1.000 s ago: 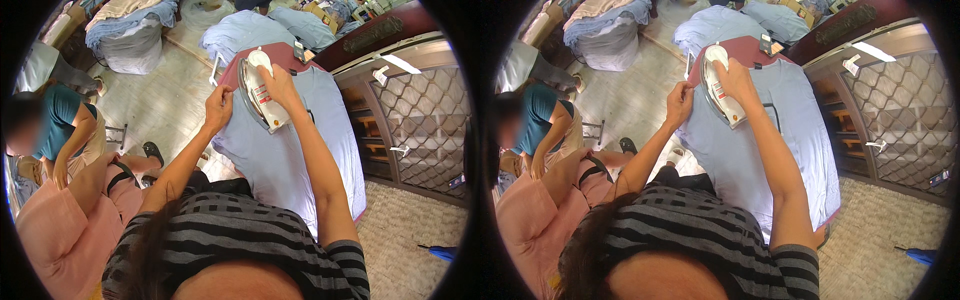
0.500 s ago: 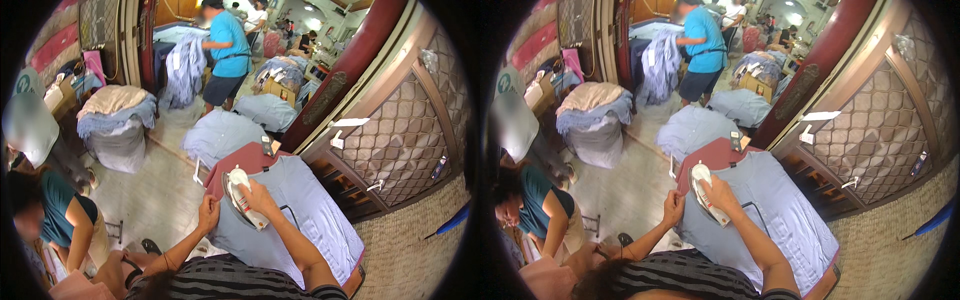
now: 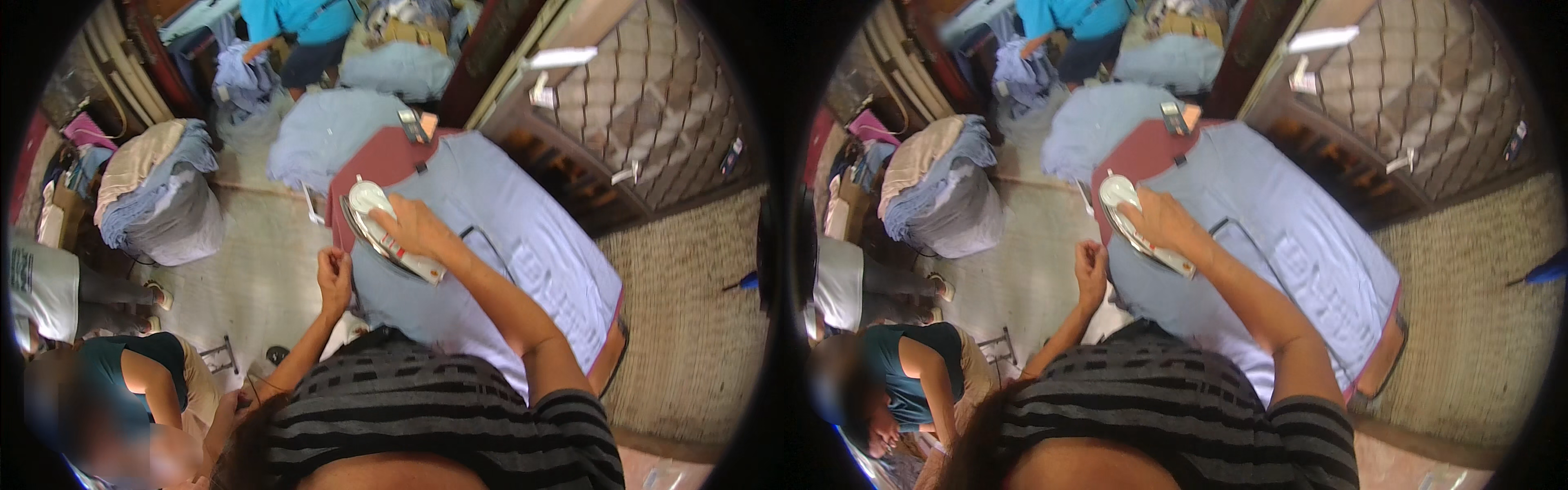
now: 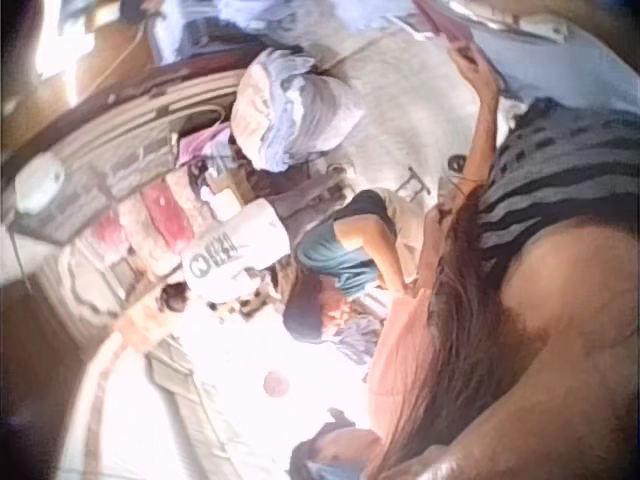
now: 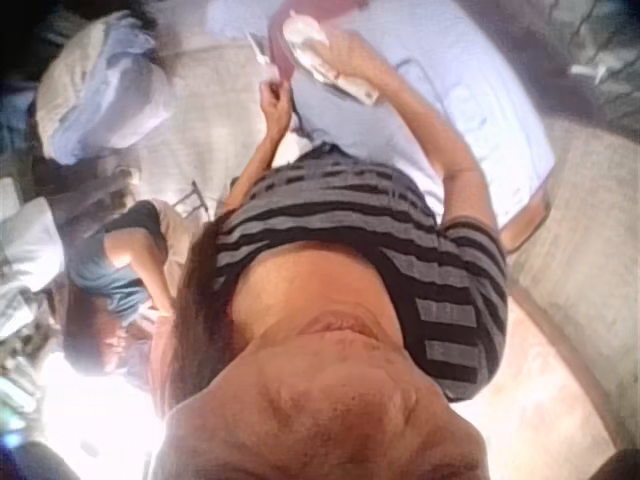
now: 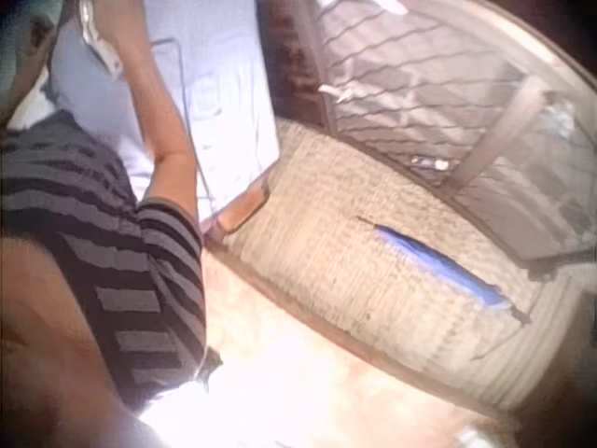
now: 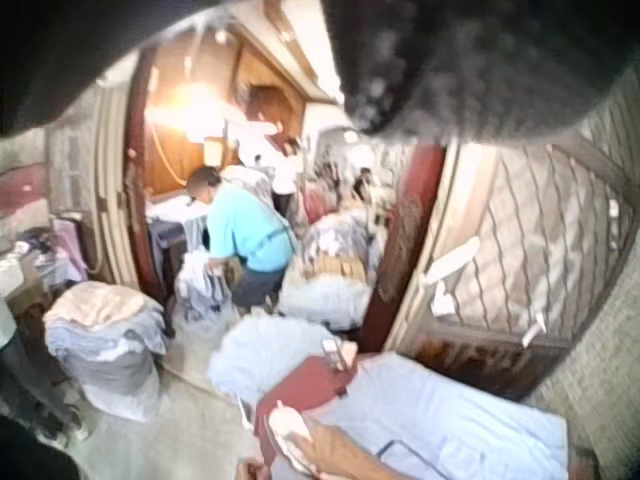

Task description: The person irons a light blue shirt on a pink ironing board. They spread the shirt, smooth it with their hands, and use a steam iron to press the body, sleeves, and collar areas. The shirt is repositioned several times to access different sections.

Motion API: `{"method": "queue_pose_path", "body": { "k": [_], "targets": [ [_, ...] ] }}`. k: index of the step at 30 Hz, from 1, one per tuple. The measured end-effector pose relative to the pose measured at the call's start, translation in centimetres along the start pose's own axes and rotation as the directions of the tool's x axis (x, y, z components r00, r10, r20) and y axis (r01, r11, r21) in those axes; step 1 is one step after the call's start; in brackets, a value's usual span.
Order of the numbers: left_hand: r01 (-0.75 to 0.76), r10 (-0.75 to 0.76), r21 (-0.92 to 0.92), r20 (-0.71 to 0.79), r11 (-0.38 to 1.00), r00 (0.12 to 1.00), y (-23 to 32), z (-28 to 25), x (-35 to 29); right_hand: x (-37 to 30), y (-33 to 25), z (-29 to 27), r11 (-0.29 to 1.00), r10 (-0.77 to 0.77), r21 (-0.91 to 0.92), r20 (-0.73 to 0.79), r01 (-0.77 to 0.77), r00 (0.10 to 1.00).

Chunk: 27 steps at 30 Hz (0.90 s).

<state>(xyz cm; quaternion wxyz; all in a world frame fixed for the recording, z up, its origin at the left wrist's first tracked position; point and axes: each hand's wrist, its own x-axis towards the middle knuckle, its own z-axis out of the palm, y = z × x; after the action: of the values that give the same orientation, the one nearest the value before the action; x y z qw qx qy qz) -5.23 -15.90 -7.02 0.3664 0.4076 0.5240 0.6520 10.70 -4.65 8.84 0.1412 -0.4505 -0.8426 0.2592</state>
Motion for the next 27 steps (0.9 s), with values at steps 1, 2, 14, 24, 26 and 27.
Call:
{"method": "queue_pose_path", "body": {
  "k": [1,2,14,24,26,27],
  "targets": [
    [0.049,-0.048,-0.035,0.005,0.998,0.999,-0.4,-0.6,-0.3,-1.2,-0.7,-0.3,0.996,0.079,0.041,0.040,-0.081,0.996],
    [0.030,-0.030,-0.064,0.009,0.997,1.000,-0.2,-1.2,-0.2,-1.9,-2.1,-1.5,0.986,0.143,0.080,0.078,-0.150,0.987],
    [-0.576,0.259,0.366,0.633,0.731,0.730,6.4,4.7,6.2,-17.3,-0.6,-5.9,0.908,0.368,0.149,0.166,-0.392,0.915],
    [-0.725,0.152,0.633,0.716,0.271,0.682,5.0,6.8,7.9,-18.3,-0.2,-5.2,0.885,0.424,0.203,0.017,-0.418,0.906],
    [-0.724,0.318,0.560,0.656,0.403,0.685,5.4,9.1,8.6,-19.0,-0.1,-4.9,0.869,0.457,0.237,-0.049,-0.435,0.888],
    [-0.705,0.323,0.518,0.643,0.484,0.694,5.4,10.4,8.8,-19.6,-0.3,-4.6,0.858,0.480,0.249,-0.078,-0.449,0.874]
  ]
}}
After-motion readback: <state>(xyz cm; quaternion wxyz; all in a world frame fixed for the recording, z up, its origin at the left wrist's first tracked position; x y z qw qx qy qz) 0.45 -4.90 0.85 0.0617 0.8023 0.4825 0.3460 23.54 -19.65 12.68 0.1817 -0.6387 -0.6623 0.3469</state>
